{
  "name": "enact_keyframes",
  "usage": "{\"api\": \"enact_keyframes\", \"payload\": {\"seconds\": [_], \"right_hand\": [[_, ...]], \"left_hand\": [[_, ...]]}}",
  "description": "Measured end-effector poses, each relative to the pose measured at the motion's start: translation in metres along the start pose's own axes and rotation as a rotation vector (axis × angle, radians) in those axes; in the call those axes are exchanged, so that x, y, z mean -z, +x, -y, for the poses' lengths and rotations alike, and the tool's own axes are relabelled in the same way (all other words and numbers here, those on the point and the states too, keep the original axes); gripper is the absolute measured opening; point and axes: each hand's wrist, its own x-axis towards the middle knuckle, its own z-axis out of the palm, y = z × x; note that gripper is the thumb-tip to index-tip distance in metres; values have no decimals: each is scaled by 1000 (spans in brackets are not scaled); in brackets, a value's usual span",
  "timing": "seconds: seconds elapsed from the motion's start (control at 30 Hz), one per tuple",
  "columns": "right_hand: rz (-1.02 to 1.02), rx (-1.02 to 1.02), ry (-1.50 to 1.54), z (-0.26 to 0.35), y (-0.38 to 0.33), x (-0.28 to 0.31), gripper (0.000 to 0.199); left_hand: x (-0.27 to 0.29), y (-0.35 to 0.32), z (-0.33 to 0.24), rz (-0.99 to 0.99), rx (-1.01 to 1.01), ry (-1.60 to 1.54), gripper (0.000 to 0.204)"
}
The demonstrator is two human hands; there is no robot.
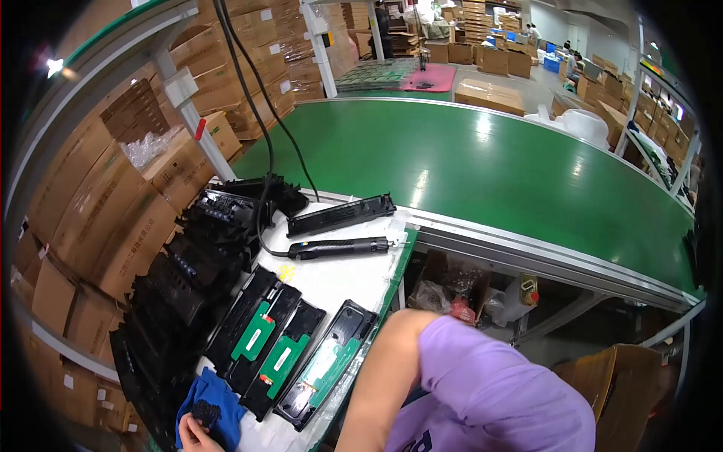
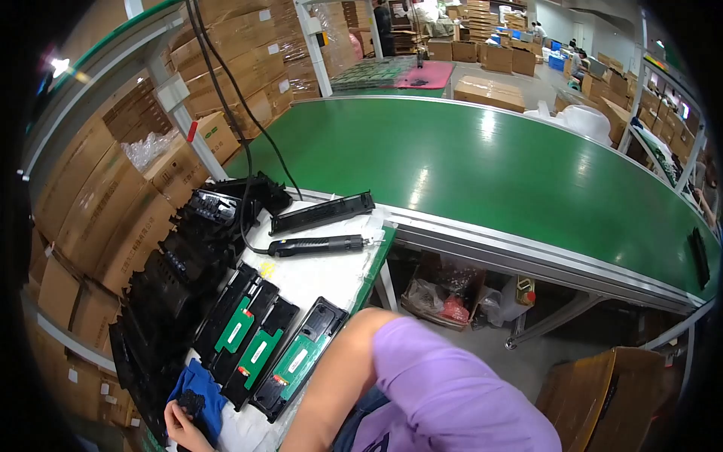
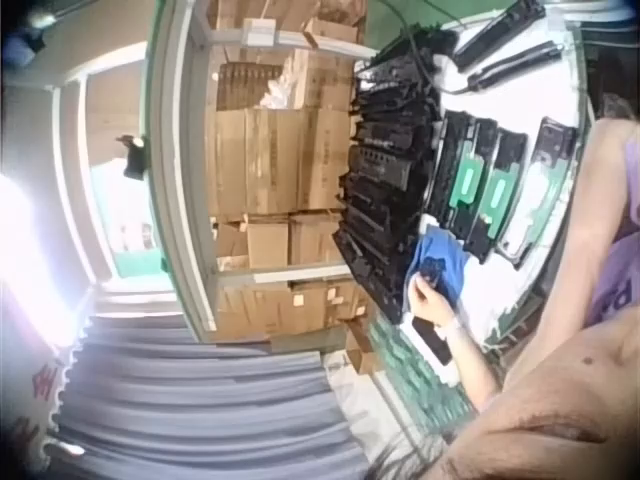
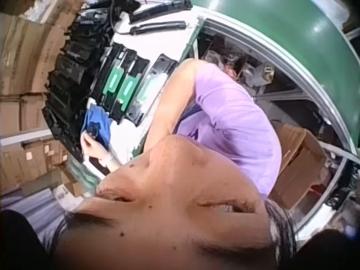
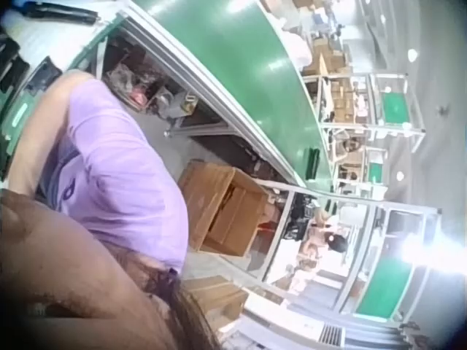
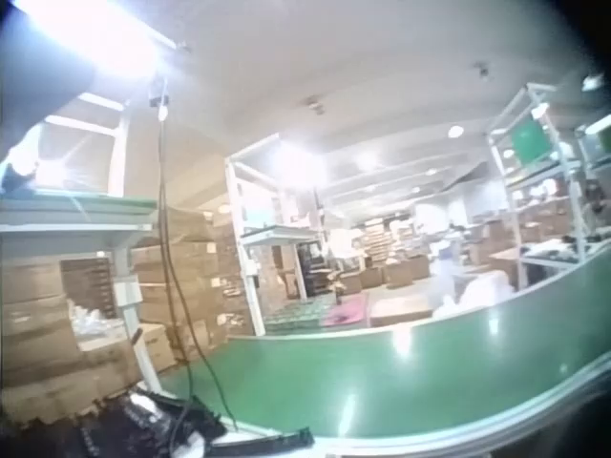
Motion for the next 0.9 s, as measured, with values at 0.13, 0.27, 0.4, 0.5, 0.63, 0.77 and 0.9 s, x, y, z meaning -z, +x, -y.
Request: {"api": "enact_keyframes", "payload": {"seconds": [0.13, 0.27, 0.4, 0.5, 0.63, 0.77, 0.9], "right_hand": [[7, 11, -15, -7, 24, 89, 25], [-72, -315, -760, -58, 17, 171, 33], [120, -889, -1334, -119, -28, 220, 45], [154, -869, -1228, -134, -39, 229, 44], [136, -848, -1173, -139, -34, 235, 43], [134, -780, -1128, -146, -35, 243, 40], [177, -746, -1133, -148, -26, 247, 35]], "left_hand": [[8, 4, 14, -55, 239, -234, 21], [15, 12, 18, -74, 526, -1001, 18], [21, 23, 40, 98, 683, -1492, 15], [15, 26, 31, 151, 778, -1574, 15], [8, 28, 16, 320, 794, -1541, 17], [-7, 28, 9, 421, 885, -1446, 15], [-29, 22, 7, 511, 923, -1360, 14]]}}
